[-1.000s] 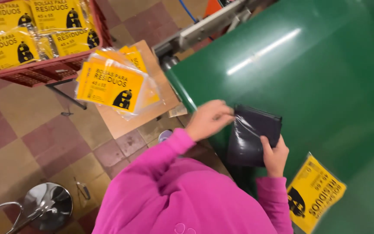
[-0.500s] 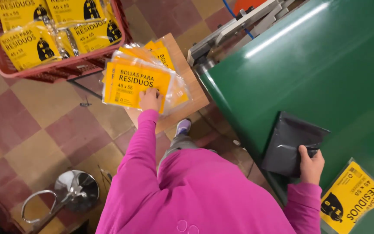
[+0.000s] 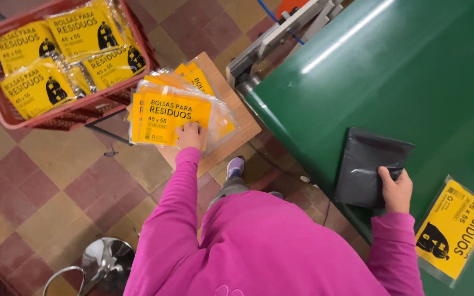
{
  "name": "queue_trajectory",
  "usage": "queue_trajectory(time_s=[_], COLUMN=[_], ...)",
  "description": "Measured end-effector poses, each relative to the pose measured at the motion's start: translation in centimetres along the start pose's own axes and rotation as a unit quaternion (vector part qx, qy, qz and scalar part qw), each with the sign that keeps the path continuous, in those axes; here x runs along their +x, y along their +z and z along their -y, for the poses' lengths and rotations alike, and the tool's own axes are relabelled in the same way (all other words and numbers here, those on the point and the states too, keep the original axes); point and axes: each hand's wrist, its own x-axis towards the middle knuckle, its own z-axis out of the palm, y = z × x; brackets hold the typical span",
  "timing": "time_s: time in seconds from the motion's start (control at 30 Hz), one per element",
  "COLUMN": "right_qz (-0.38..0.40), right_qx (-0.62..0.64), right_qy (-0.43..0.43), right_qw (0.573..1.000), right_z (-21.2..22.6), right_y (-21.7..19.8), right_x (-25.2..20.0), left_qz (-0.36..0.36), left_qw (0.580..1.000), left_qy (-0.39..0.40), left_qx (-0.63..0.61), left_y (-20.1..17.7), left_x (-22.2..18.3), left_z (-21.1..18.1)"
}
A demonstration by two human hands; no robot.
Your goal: Fold plastic bags, place them in individual yellow packages, and seal the packages using a manual heat sealer.
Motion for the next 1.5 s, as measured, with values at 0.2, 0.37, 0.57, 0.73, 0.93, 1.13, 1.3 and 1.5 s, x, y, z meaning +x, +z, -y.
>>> queue_trajectory(time_s=[0.2, 0.37, 0.57, 0.73, 0.93, 1.13, 1.3, 1.5], right_qz=[-0.005, 0.006, -0.012, -0.013, -0.020, -0.087, -0.184, -0.183], right_qx=[-0.006, -0.011, -0.078, 0.050, 0.178, 0.291, 0.349, 0.281], right_qy=[-0.001, -0.013, -0.029, 0.009, 0.053, 0.094, 0.085, 0.114], right_qw=[1.000, 1.000, 0.996, 0.999, 0.982, 0.948, 0.915, 0.935], right_z=[0.0, 0.3, 1.7, 1.8, -0.7, -2.6, -1.8, -3.3], right_y=[0.1, 0.1, -0.4, -2.0, -7.3, -8.4, -5.8, -7.2], right_x=[0.0, 0.0, -1.5, -6.5, -12.9, -16.0, -15.2, -16.6], left_qz=[0.019, 0.009, -0.015, 0.040, 0.076, 0.147, 0.167, 0.215], left_qw=[0.997, 0.998, 0.937, 0.859, 0.798, 0.699, 0.711, 0.686], left_qy=[-0.030, -0.053, -0.060, 0.212, 0.564, 0.692, 0.675, 0.687], left_qx=[0.067, -0.017, -0.343, -0.465, -0.196, -0.108, -0.108, -0.108], left_y=[-0.5, 3.7, -2.9, -11.5, -4.6, 5.1, 5.9, 6.2], left_x=[-0.4, 4.5, 6.2, -1.5, -12.8, -18.2, -18.7, -17.8], left_z=[-2.4, 5.2, 7.0, -17.0, -41.5, -47.2, -46.7, -47.1])
